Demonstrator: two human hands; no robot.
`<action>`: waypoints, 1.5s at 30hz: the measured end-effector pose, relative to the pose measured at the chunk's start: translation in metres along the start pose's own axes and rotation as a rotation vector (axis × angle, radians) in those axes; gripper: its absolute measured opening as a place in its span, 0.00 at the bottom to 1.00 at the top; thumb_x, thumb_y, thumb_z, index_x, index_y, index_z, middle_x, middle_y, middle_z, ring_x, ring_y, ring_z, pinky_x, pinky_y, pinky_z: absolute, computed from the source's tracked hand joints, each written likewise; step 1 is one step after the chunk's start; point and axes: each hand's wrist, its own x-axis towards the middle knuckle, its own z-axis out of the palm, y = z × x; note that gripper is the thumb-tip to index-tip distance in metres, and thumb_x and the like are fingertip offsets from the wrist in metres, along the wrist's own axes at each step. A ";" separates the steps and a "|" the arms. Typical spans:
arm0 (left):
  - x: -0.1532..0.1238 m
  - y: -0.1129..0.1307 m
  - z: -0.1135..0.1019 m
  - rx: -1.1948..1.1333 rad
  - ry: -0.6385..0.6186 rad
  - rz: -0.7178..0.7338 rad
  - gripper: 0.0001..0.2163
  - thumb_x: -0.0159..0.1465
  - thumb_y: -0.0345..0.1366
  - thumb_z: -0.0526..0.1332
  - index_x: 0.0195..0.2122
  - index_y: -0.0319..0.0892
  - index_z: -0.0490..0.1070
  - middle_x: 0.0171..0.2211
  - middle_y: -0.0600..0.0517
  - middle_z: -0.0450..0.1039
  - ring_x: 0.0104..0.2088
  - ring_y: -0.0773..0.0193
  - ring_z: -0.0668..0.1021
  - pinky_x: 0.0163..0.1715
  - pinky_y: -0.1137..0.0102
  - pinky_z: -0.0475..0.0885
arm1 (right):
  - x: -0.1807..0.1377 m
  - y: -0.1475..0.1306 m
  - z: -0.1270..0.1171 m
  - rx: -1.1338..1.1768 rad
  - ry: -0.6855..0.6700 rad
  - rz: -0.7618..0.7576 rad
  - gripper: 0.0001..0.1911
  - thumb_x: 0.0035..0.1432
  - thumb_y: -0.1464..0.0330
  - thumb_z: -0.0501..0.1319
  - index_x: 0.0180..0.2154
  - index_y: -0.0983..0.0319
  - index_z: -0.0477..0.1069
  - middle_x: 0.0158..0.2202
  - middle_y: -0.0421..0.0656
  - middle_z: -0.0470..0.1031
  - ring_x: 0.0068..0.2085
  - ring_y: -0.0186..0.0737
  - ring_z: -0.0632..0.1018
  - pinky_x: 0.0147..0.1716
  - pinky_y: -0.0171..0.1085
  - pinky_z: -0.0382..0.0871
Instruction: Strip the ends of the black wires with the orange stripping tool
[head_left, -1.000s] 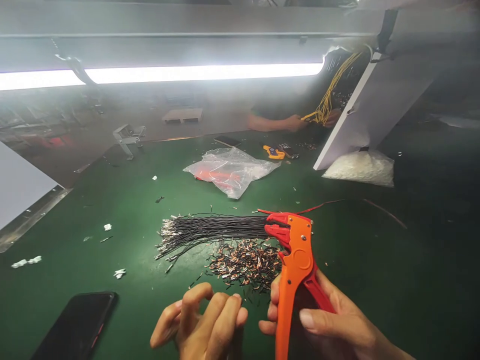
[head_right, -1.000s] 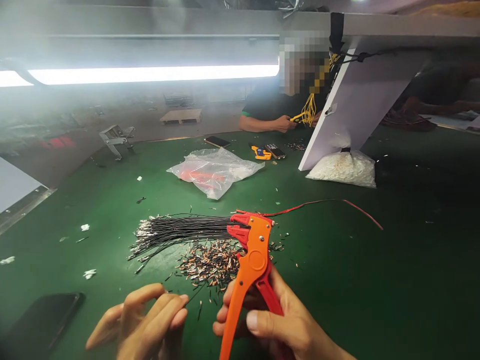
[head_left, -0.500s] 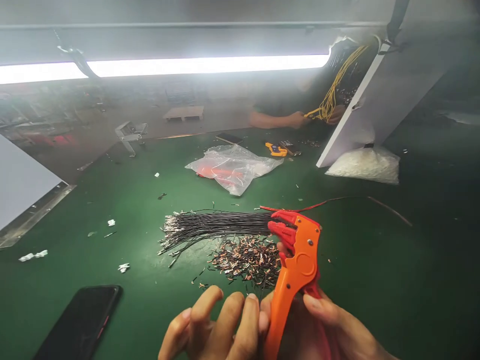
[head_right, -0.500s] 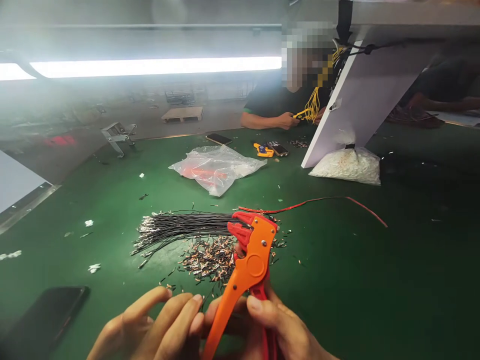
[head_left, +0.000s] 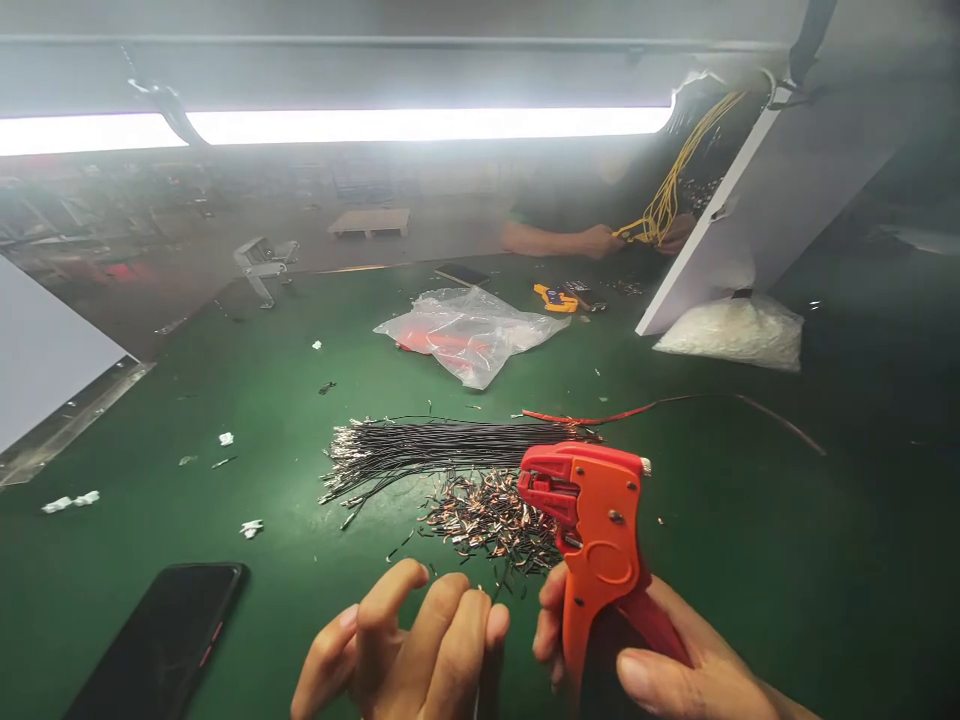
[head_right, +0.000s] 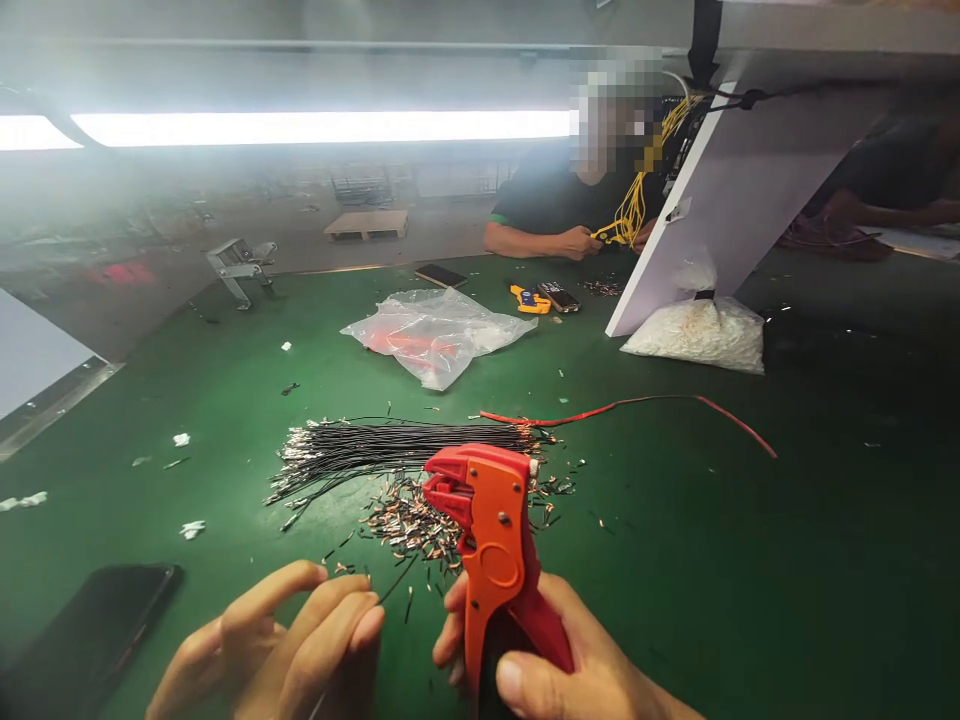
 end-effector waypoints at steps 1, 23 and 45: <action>-0.001 0.002 0.001 -0.009 0.014 -0.005 0.09 0.64 0.27 0.58 0.28 0.45 0.68 0.17 0.60 0.73 0.30 0.63 0.74 0.37 0.64 0.54 | 0.000 -0.001 0.000 -0.022 -0.027 0.009 0.22 0.59 0.57 0.65 0.51 0.59 0.71 0.45 0.50 0.77 0.44 0.47 0.76 0.44 0.45 0.68; -0.002 0.024 0.007 -0.052 0.098 -0.029 0.10 0.63 0.29 0.57 0.25 0.45 0.69 0.14 0.61 0.71 0.31 0.65 0.73 0.58 0.62 0.49 | 0.011 -0.002 0.016 -0.239 -0.088 0.050 0.22 0.52 0.48 0.65 0.37 0.60 0.70 0.30 0.42 0.68 0.30 0.40 0.71 0.34 0.40 0.69; -0.004 0.011 -0.007 -0.126 -0.130 0.134 0.06 0.60 0.27 0.59 0.31 0.44 0.72 0.21 0.61 0.74 0.36 0.64 0.72 0.59 0.66 0.45 | 0.006 0.013 0.009 -0.057 -0.068 0.080 0.18 0.58 0.56 0.65 0.34 0.63 0.65 0.26 0.39 0.64 0.26 0.33 0.65 0.28 0.35 0.59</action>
